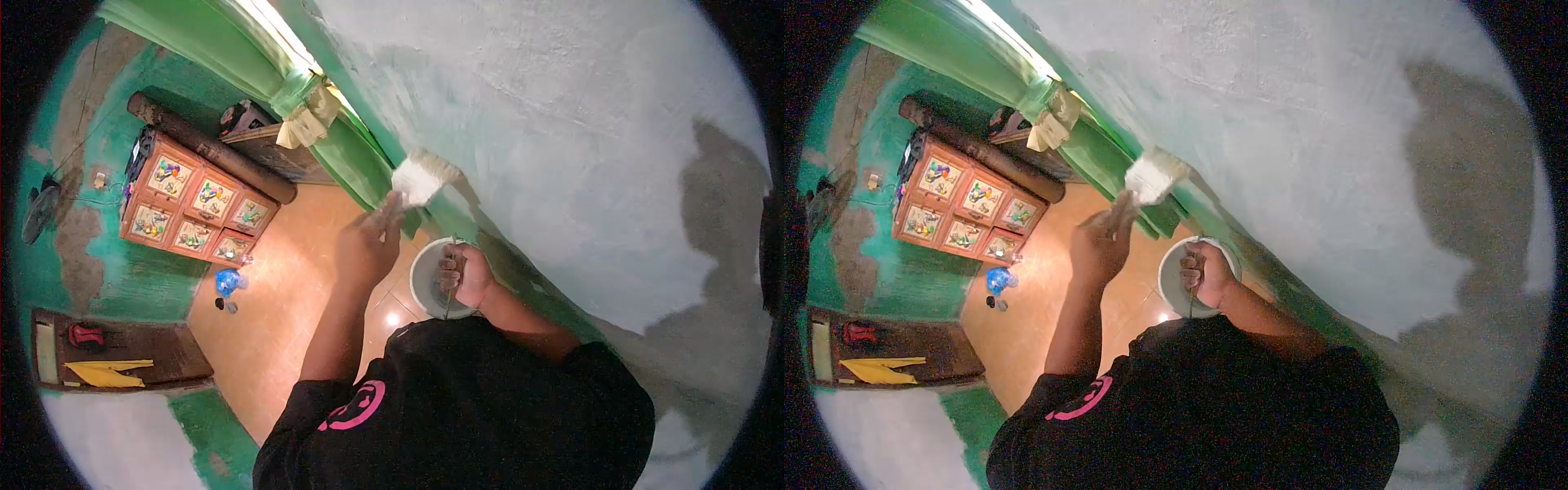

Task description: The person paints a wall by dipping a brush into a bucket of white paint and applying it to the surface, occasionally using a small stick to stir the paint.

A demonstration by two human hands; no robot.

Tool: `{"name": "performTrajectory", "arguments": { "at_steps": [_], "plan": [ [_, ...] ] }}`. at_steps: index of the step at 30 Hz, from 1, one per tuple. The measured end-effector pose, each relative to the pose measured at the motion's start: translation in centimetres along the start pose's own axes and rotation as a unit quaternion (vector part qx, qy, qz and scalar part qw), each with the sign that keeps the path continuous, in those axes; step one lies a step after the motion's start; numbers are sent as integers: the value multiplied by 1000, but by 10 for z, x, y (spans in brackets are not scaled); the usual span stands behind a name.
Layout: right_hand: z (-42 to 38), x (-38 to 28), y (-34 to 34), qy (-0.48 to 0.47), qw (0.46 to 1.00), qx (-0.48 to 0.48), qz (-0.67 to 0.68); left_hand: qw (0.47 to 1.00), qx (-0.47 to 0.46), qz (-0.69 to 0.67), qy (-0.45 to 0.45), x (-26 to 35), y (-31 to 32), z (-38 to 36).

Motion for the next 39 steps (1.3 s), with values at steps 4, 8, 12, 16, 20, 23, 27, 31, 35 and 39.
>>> {"name": "performTrajectory", "arguments": {
  "at_steps": [4,8,12,16,20,23,27,31,35,39],
  "plan": [
    [-1,3,6,16,1000,20,13,994,77,-73,8,24,-21,13],
    [-1,6,8,15,1000,9,8,985,131,-95,62,14,0,4],
    [-2,9,7,10,1000,21,0,997,-21,-77,-14,-26,41,-19],
    [-10,8,10,-11,1000,-18,-18,994,-104,-21,-23,-55,38,-38],
    [-12,10,10,-11,1000,-7,7,987,-93,-66,-111,-59,11,-61],
    [-14,9,16,-42,999,23,-7,963,-131,-139,-192,-60,-15,-75],
    [-12,6,29,-106,994,1,24,926,-265,-158,-217,-69,-39,-78],
    [0,12,48,-152,987,24,47,922,-355,-101,-117,-90,-37,-85],
    [19,37,70,-185,982,32,32,898,-411,-98,-121,-104,-25,-84],
    [37,61,81,-216,975,37,38,864,-490,-64,-93,-122,-6,-78]
  ]
}}
Point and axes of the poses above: each hand's wrist, its own z-axis towards the middle knuckle, its own y-axis out of the palm, x = y × z, the point moved 1 cm from there along z, towards the middle knuckle, and after that the axes turned 6 degrees about -z, right-handed, at the moved point
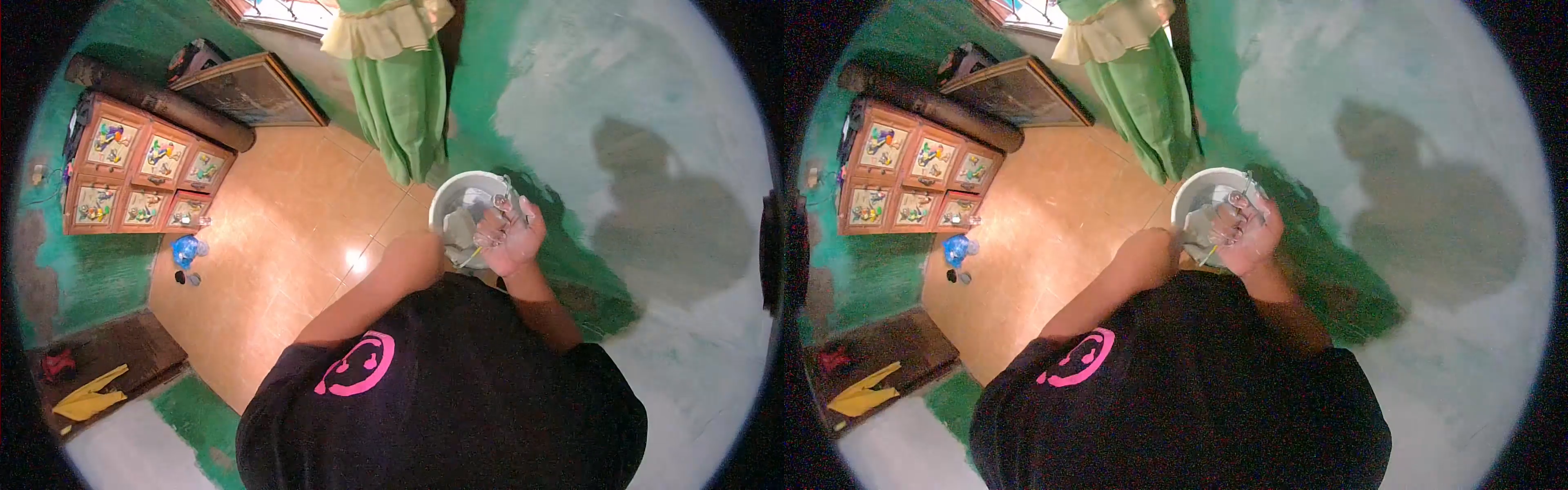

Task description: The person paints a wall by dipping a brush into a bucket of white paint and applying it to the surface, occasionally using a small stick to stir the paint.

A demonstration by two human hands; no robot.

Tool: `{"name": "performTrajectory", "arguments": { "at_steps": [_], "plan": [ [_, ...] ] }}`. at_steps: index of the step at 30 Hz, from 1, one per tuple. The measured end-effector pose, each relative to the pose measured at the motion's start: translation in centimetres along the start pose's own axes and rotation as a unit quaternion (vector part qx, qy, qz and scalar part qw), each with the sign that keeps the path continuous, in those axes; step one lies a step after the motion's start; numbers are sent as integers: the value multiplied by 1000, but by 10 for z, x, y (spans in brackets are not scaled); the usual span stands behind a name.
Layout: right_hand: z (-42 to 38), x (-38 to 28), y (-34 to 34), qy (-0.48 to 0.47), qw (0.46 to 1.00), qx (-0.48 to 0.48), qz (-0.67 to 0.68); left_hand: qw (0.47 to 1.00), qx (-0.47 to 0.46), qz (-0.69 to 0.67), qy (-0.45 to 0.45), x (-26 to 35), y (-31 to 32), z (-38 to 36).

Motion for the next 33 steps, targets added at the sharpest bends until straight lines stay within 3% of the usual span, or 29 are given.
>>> {"name": "performTrajectory", "arguments": {
  "at_steps": [5,8,10,14,24,26,33],
  "plan": [
    [4,36,23,-7,999,43,-1,994,28,69,76,-21,-7,27],
    [2,49,24,4,1000,6,-20,992,15,82,90,-29,-6,33],
    [3,52,19,21,997,-75,-4,991,16,89,102,-25,-10,31],
    [1,50,19,14,997,-77,-14,986,42,89,138,-24,-8,36],
    [-4,46,25,-14,999,-37,-13,978,31,121,169,-12,-3,52],
    [-8,45,26,-28,999,-36,-14,982,-27,121,143,-10,-1,58],
    [-15,41,29,-46,998,-40,-5,970,-33,162,180,-14,4,68]
  ]
}}
Point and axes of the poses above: each hand's wrist, its own z-axis towards the middle knuckle, its own y-axis out of the palm, x = y × z, the point moved 1 cm from there along z, towards the middle knuckle, and after that the axes turned 6 degrees about -z, right-handed, at the moved point
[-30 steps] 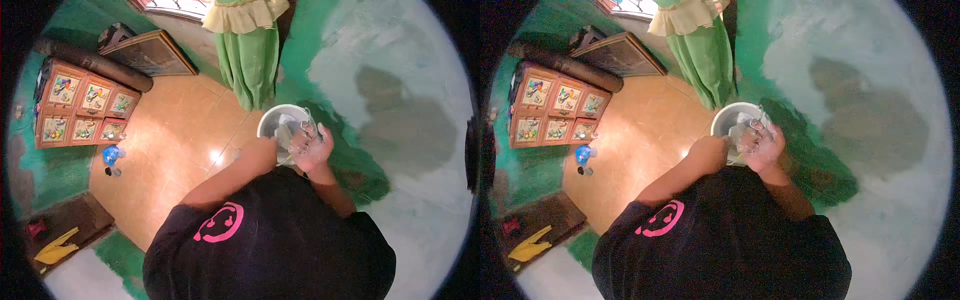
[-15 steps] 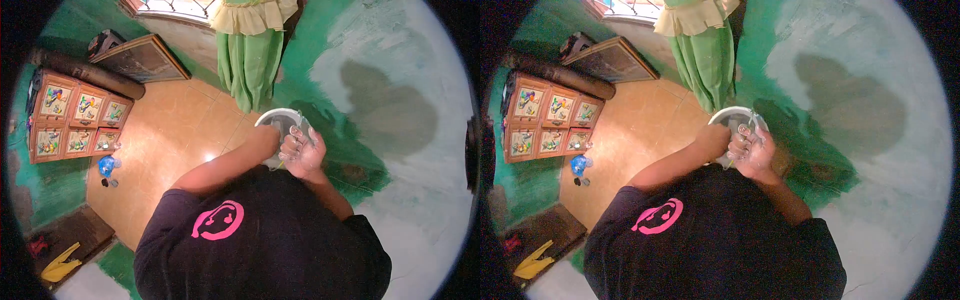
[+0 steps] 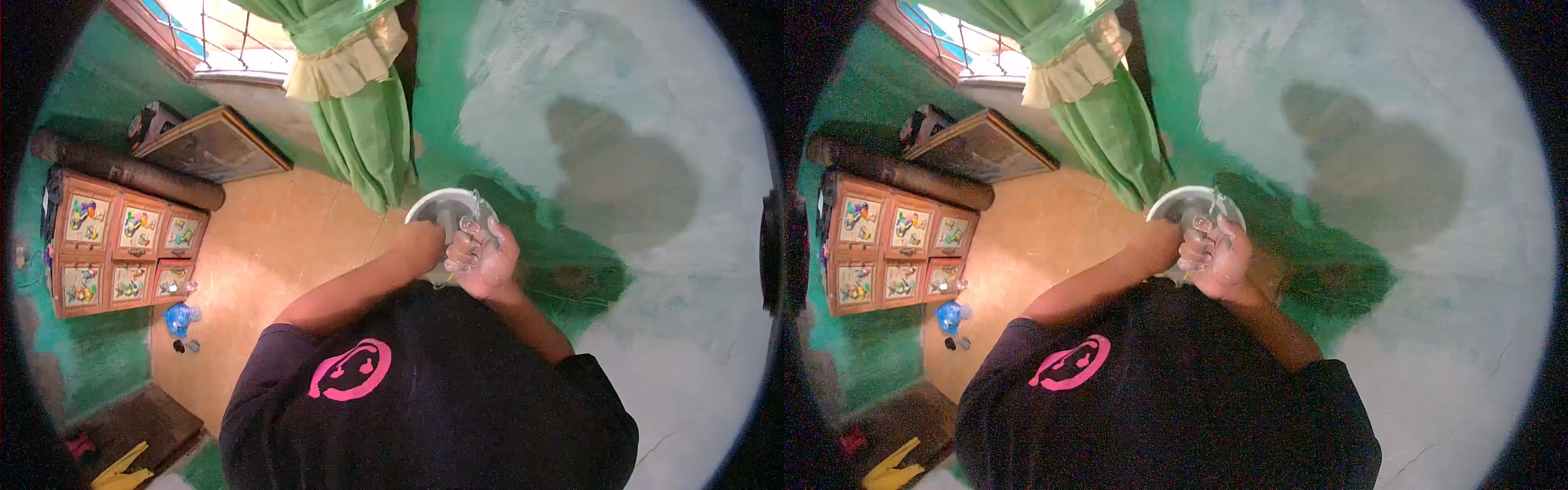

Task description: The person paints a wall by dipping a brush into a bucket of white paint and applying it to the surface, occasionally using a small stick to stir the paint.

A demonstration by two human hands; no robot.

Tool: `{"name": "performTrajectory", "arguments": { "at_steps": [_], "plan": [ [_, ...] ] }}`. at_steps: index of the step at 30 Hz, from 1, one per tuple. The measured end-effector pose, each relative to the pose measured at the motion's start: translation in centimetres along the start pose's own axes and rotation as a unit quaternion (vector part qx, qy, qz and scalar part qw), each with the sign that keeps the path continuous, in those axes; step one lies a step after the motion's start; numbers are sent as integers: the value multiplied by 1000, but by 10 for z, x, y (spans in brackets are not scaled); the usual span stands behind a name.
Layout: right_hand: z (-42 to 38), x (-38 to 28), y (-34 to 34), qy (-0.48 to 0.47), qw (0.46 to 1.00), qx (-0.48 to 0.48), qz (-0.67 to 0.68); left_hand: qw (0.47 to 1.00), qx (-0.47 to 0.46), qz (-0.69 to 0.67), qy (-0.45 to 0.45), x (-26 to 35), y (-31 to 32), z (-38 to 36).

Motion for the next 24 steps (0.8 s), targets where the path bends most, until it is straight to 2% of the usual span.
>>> {"name": "performTrajectory", "arguments": {
  "at_steps": [3,6,8,12,17,20,24],
  "plan": [
    [0,-4,-5,-2,1000,-1,4,999,-2,22,31,6,-3,-3],
    [2,-3,-2,-9,1000,1,-4,1000,11,-2,12,8,-8,-4],
    [-3,-4,3,-21,1000,7,-17,1000,-20,4,15,9,-9,-1],
    [-3,-9,0,-21,1000,20,-11,999,-22,-14,20,17,-12,-8],
    [-5,-12,-2,-25,999,24,-23,995,38,-73,51,23,-9,1],
    [-4,-15,-5,-12,1000,-22,14,992,63,-88,62,21,4,2],
    [-3,-13,-6,-28,999,1,20,995,18,-80,58,19,13,9]
  ]
}}
Point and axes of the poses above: each hand's wrist, its own z-axis towards the middle knuckle, its own y-axis out of the palm, x = y × z, the point moved 1 cm from there along z, towards the middle knuckle, and after that the axes turned 6 degrees about -z, right-handed, at the moved point
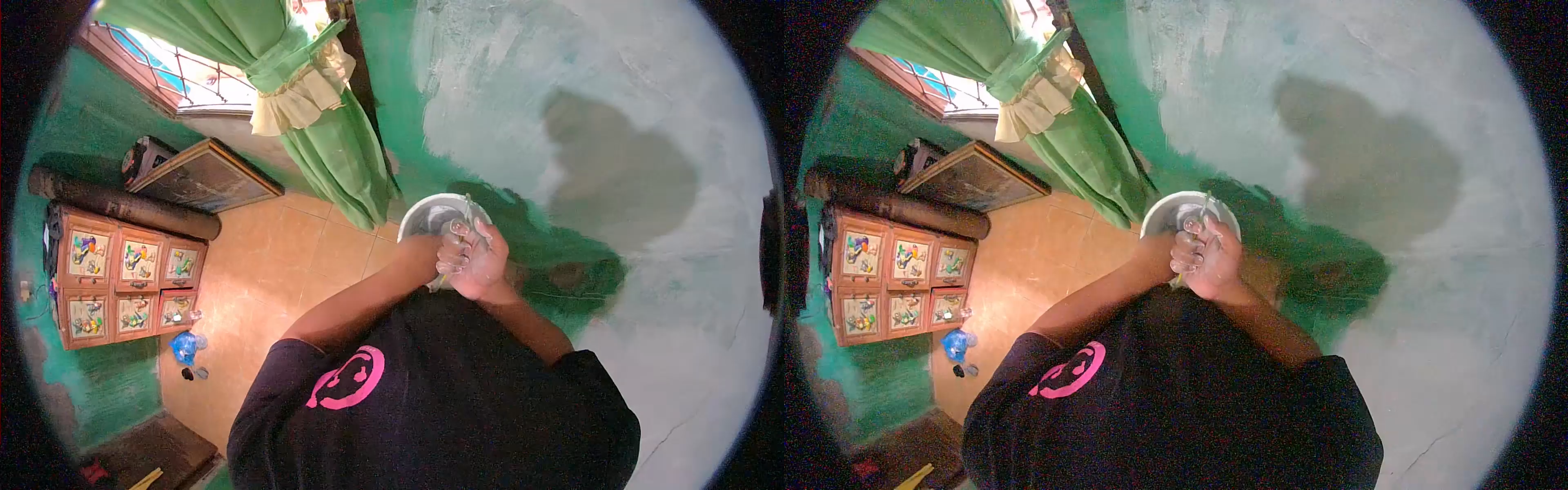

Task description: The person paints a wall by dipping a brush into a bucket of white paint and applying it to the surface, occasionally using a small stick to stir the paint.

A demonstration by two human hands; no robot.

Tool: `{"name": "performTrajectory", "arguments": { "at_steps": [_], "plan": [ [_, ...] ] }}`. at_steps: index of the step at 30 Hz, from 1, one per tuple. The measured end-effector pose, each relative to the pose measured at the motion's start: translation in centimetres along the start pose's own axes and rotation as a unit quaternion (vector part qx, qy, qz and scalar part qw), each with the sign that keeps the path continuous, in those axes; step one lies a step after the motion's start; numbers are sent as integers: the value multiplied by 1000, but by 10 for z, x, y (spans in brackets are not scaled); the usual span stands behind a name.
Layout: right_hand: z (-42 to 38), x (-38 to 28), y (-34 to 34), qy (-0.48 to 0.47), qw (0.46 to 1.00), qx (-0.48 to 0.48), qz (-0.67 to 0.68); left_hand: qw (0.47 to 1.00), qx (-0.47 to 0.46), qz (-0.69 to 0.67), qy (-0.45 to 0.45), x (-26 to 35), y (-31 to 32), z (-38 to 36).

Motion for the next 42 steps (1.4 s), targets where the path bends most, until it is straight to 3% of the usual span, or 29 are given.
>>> {"name": "performTrajectory", "arguments": {
  "at_steps": [5,11,16,18,24,26,29,33,35,36,38,39,41,42],
  "plan": [
    [-4,-6,-2,8,1000,-3,14,999,32,2,34,-4,9,4],
    [-13,-11,-9,-35,999,21,9,997,-47,55,19,18,-2,5],
    [-20,-14,-16,-73,997,-14,5,994,-23,98,30,16,-6,-2],
    [-20,-16,-18,-69,997,14,13,992,-21,118,38,15,-9,-4],
    [-20,-16,-22,-61,998,20,8,993,-73,95,1,14,8,19],
    [-19,-14,-23,-45,999,2,13,997,-42,-65,23,24,6,20],
    [-17,-12,-23,-22,1000,-4,-20,982,-40,-179,44,16,20,27],
    [-17,-13,-23,-18,999,-33,-4,970,-105,-210,61,8,23,38],
    [-18,-15,-23,-17,999,-30,-2,953,-41,-225,201,11,18,35],
    [-19,-16,-23,-19,999,-38,7,953,-45,-221,203,12,17,35],
    [-20,-23,-24,-26,998,-50,15,986,-46,-99,122,17,13,35],
    [-23,-25,-25,-41,998,-37,25,986,-45,-94,126,19,9,30],
    [-27,-32,-28,-63,997,-30,33,993,65,-82,58,26,-15,9],
    [-30,-35,-33,-71,996,-9,49,993,65,-76,63,27,-25,0]
  ]
}}
Point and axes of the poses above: each hand's wrist, its own z-axis towards the middle knuckle, its own y-axis out of the palm, x = y × z, the point moved 1 cm from there along z, towards the middle knuckle, and after that the axes turned 6 degrees about -z, right-handed, at the moved point
